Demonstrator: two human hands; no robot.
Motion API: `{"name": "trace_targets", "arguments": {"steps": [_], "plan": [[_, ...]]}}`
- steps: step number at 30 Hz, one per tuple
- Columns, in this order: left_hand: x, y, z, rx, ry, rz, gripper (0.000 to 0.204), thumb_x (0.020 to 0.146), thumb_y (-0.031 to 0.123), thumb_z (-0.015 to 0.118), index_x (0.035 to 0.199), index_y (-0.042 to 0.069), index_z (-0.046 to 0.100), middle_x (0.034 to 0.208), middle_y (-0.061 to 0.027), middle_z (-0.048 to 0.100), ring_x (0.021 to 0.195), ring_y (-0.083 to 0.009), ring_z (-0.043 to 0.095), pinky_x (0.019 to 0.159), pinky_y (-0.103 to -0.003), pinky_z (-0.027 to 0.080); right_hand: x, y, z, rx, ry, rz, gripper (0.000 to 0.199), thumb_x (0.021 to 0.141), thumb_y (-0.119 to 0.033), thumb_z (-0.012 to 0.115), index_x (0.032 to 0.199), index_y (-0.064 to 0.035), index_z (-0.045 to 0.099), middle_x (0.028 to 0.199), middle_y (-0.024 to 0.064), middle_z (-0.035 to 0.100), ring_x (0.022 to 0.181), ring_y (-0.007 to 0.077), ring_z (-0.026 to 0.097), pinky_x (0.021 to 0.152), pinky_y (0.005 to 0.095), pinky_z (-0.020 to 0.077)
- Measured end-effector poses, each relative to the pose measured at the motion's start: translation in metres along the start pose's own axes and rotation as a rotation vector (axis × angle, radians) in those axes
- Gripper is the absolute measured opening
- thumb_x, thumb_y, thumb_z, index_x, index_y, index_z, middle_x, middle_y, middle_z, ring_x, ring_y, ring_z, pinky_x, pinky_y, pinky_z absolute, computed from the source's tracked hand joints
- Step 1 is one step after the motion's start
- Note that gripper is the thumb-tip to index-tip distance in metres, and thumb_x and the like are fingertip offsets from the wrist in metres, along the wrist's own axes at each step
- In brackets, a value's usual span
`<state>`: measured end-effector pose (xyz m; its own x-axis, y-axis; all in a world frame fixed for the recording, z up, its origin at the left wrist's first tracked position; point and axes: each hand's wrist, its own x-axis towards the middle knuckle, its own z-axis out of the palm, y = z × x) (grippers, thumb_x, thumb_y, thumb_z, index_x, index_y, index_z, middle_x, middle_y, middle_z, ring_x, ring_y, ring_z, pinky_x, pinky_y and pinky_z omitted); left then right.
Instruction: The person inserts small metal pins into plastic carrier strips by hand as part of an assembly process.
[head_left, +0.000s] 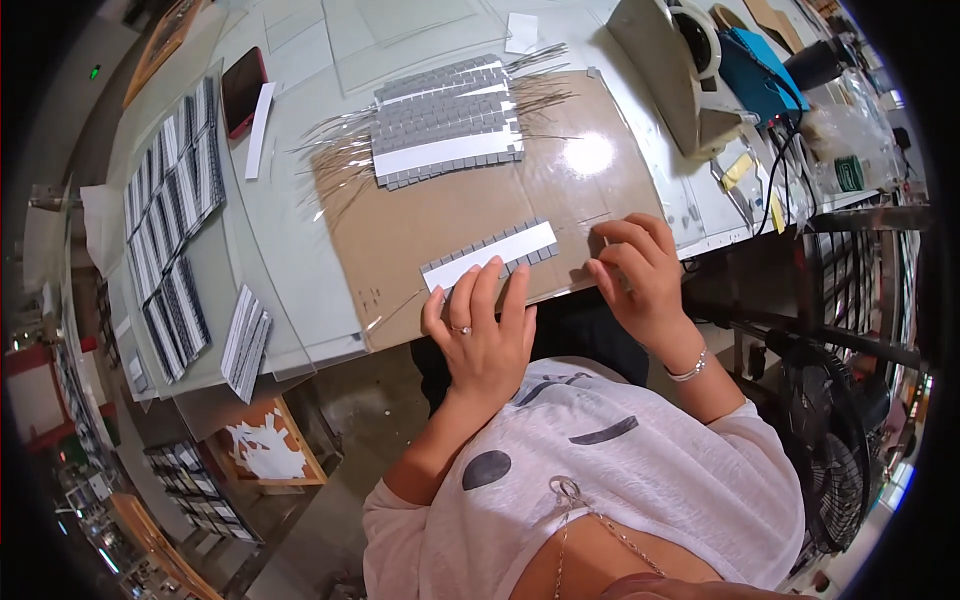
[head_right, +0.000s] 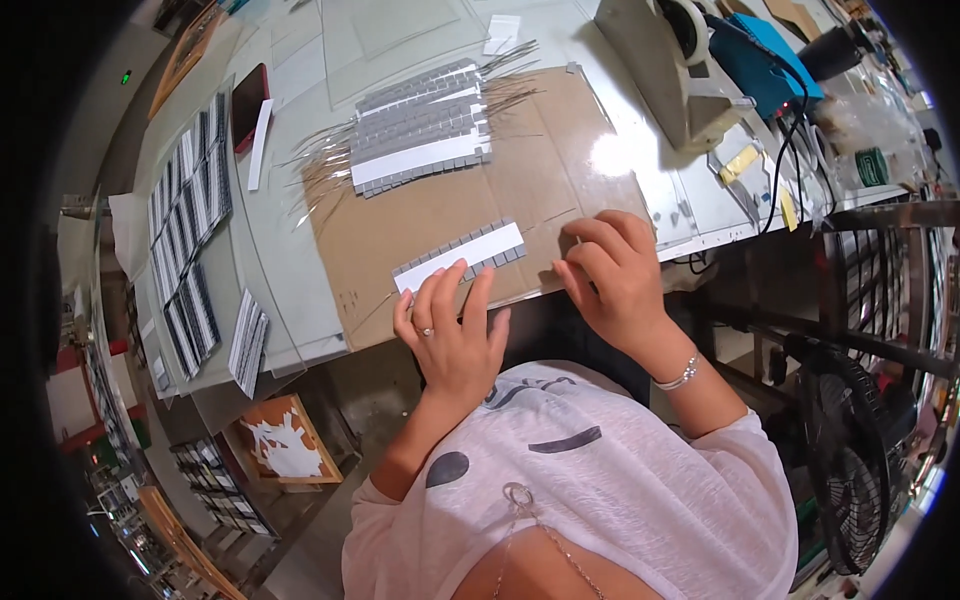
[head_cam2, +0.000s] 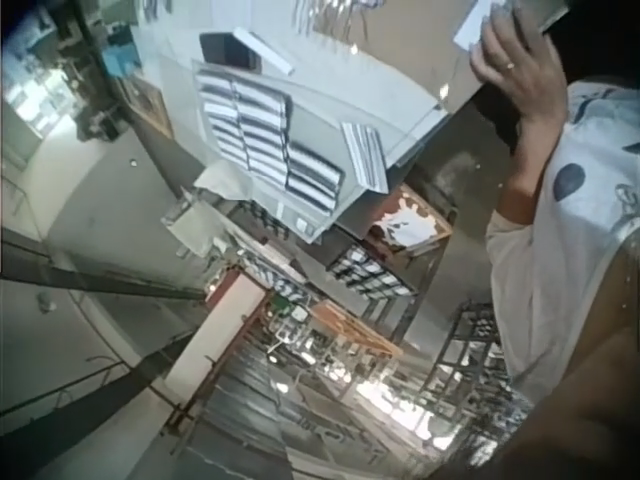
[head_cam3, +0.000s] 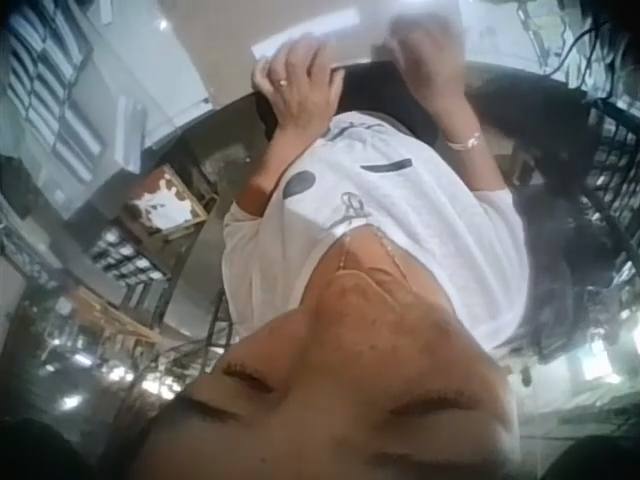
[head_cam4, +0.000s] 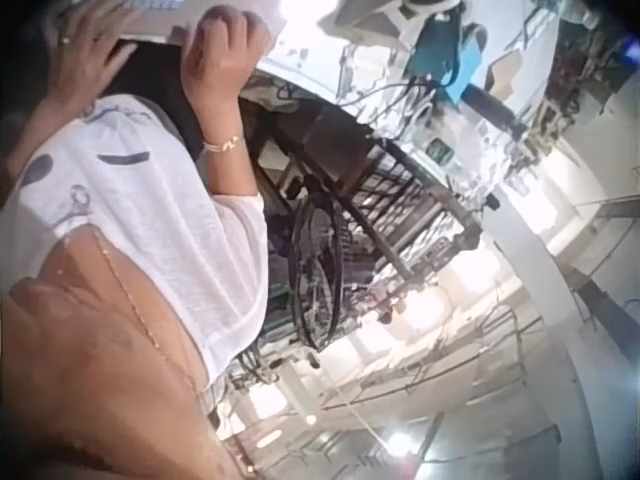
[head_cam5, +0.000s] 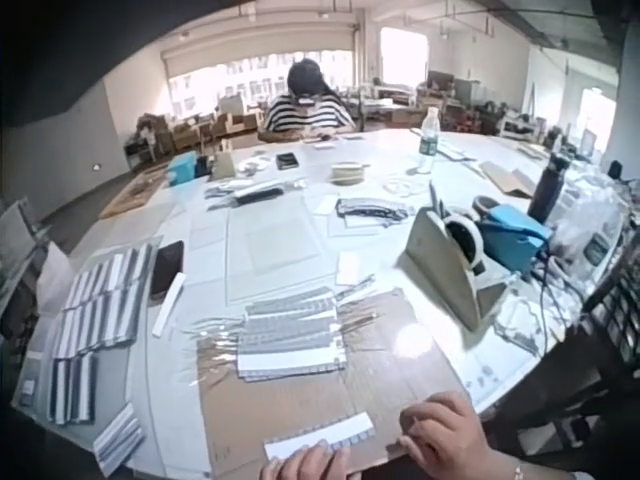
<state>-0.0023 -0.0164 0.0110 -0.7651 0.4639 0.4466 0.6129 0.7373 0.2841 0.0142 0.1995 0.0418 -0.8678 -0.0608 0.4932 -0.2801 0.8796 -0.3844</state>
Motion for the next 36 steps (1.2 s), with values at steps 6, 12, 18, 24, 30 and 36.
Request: {"name": "trace_targets", "arguments": {"steps": [6, 12, 18, 24, 30, 36], "plan": [[0.002, 0.004, 0.001, 0.023, -0.023, -0.021, 0.059, 0.075, 0.016, 0.081, 0.131, 0.014, 0.062, 0.138, -0.0092, 0.051, 0.131, -0.0291, 0.045, 0.11, -0.056, 0.026, 0.003, -0.007, 0.011, 0.247, -0.004, 0.047, 0.018, 0.077, -0.005, 0.079, 0.083, -0.0043, 0.061, 0.117, 0.0102, 0.071, 0.11, 0.0324, 0.06, 0.095, 0.0436, 0.044], [0.001, 0.003, 0.004, 0.04, 0.01, -0.027, 0.054, 0.075, 0.013, 0.078, 0.127, 0.015, 0.063, 0.133, -0.0083, 0.053, 0.128, -0.026, 0.047, 0.108, -0.057, 0.03, 0.001, -0.008, 0.013, 0.394, -0.027, 0.094, 0.013, 0.082, -0.007, 0.074, 0.081, -0.0046, 0.062, 0.12, 0.0078, 0.073, 0.114, 0.0301, 0.06, 0.1, 0.0438, 0.0404], [-0.001, 0.001, 0.005, 0.053, 0.023, -0.017, 0.051, 0.078, 0.012, 0.076, 0.127, 0.015, 0.063, 0.138, -0.0077, 0.054, 0.13, -0.026, 0.046, 0.107, -0.057, 0.03, 0.001, -0.012, 0.017, 0.489, -0.011, 0.159, 0.015, 0.082, -0.011, 0.075, 0.084, -0.0055, 0.061, 0.126, 0.0094, 0.07, 0.118, 0.0318, 0.057, 0.102, 0.0465, 0.0385], [0.002, 0.001, 0.008, 0.104, 0.005, -0.002, 0.04, 0.088, 0.018, 0.069, 0.127, 0.015, 0.062, 0.148, -0.0052, 0.052, 0.135, -0.0261, 0.044, 0.106, -0.055, 0.027, 0.015, -0.023, 0.019, 0.237, -0.137, -0.089, 0.028, 0.083, -0.027, 0.077, 0.085, -0.0085, 0.056, 0.123, 0.009, 0.065, 0.119, 0.0349, 0.054, 0.108, 0.0556, 0.0338], [0.002, 0.001, 0.009, 0.098, 0.001, -0.011, 0.034, 0.091, 0.018, 0.066, 0.125, 0.015, 0.063, 0.143, -0.0037, 0.055, 0.135, -0.0246, 0.044, 0.106, -0.056, 0.026, 0.014, -0.023, 0.018, 0.277, -0.121, -0.176, 0.026, 0.084, -0.024, 0.076, 0.084, -0.0077, 0.057, 0.122, 0.0105, 0.067, 0.115, 0.0351, 0.057, 0.106, 0.0564, 0.0363], [-0.002, -0.001, 0.01, 0.101, 0.0, 0.006, 0.06, 0.075, 0.017, 0.081, 0.131, 0.017, 0.058, 0.142, -0.0037, 0.052, 0.137, -0.0253, 0.043, 0.11, -0.057, 0.024, 0.001, -0.014, 0.017, 0.367, 0.055, 0.097, 0.014, 0.085, -0.007, 0.071, 0.083, -0.0041, 0.058, 0.118, 0.0133, 0.071, 0.112, 0.0352, 0.058, 0.1, 0.048, 0.0421]]}}
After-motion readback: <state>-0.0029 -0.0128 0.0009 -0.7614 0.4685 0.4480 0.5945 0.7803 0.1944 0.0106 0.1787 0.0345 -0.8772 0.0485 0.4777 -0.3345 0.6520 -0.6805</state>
